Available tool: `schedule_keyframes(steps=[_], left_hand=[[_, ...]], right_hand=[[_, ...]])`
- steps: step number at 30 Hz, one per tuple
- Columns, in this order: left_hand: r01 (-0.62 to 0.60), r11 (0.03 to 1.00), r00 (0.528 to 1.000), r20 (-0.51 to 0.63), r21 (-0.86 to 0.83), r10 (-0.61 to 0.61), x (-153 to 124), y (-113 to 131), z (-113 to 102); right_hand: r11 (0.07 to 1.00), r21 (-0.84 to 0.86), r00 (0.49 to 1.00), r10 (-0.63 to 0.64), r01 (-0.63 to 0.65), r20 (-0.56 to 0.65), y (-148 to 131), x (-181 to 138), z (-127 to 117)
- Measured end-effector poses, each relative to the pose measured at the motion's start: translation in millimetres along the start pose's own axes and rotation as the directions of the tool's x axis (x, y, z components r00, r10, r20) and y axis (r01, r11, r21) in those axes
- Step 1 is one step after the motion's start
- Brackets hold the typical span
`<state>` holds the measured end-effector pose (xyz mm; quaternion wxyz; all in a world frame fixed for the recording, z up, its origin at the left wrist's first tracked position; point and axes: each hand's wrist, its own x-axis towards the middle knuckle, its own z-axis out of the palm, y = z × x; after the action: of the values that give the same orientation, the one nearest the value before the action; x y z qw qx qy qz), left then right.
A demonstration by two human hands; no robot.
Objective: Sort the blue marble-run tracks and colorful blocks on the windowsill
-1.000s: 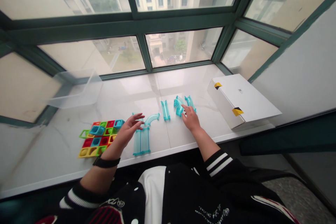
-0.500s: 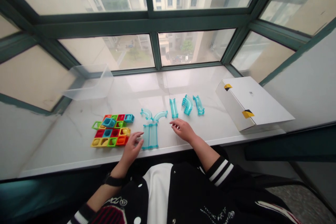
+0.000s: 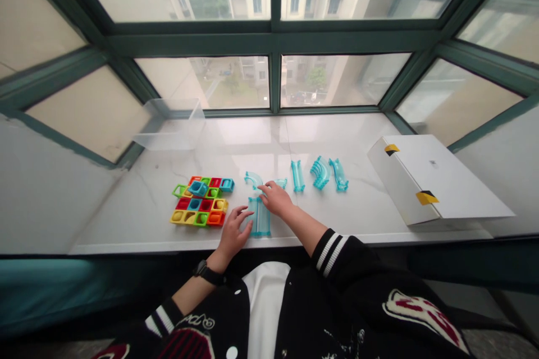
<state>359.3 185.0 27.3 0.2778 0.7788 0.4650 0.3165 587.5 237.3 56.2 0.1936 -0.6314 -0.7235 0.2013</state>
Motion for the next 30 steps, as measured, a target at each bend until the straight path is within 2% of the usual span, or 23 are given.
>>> schedule_keyframes(steps=[6, 12, 17, 20, 25, 30], left_hand=[[-0.002, 1.0, 1.0, 0.029, 0.019, 0.002, -0.2, 1.0, -1.4], [-0.058, 0.997, 0.992, 0.115, 0.058, 0.051, -0.6, 1.3, -3.8], [-0.053, 0.995, 0.989, 0.143, 0.089, 0.04, -0.1, 2.0, -4.2], [-0.062, 0.994, 0.989, 0.139, 0.093, 0.049, 0.0, 1.9, -3.7], [-0.09, 0.991, 0.989, 0.122, 0.097, 0.078, -0.6, -1.9, -1.3], [-0.121, 0.989, 0.99, 0.083, 0.089, 0.114, -1.1, -6.0, 0.5]], right_hand=[[0.999, -0.001, 0.999, -0.045, 0.045, 0.014, 4.2, 8.4, 6.8], [0.988, 0.15, 0.999, -0.033, 0.034, -0.005, 7.6, 3.5, 3.7], [0.969, 0.243, 0.999, -0.041, 0.048, -0.033, 8.0, 1.9, 0.1], [0.952, 0.296, 0.994, -0.057, 0.083, -0.095, 5.7, 1.2, -3.5], [0.87, 0.482, 0.976, 0.001, 0.106, -0.216, -1.4, -0.7, -9.6], [0.745, 0.667, 0.976, 0.125, 0.024, -0.176, -12.5, -8.0, -18.2]])
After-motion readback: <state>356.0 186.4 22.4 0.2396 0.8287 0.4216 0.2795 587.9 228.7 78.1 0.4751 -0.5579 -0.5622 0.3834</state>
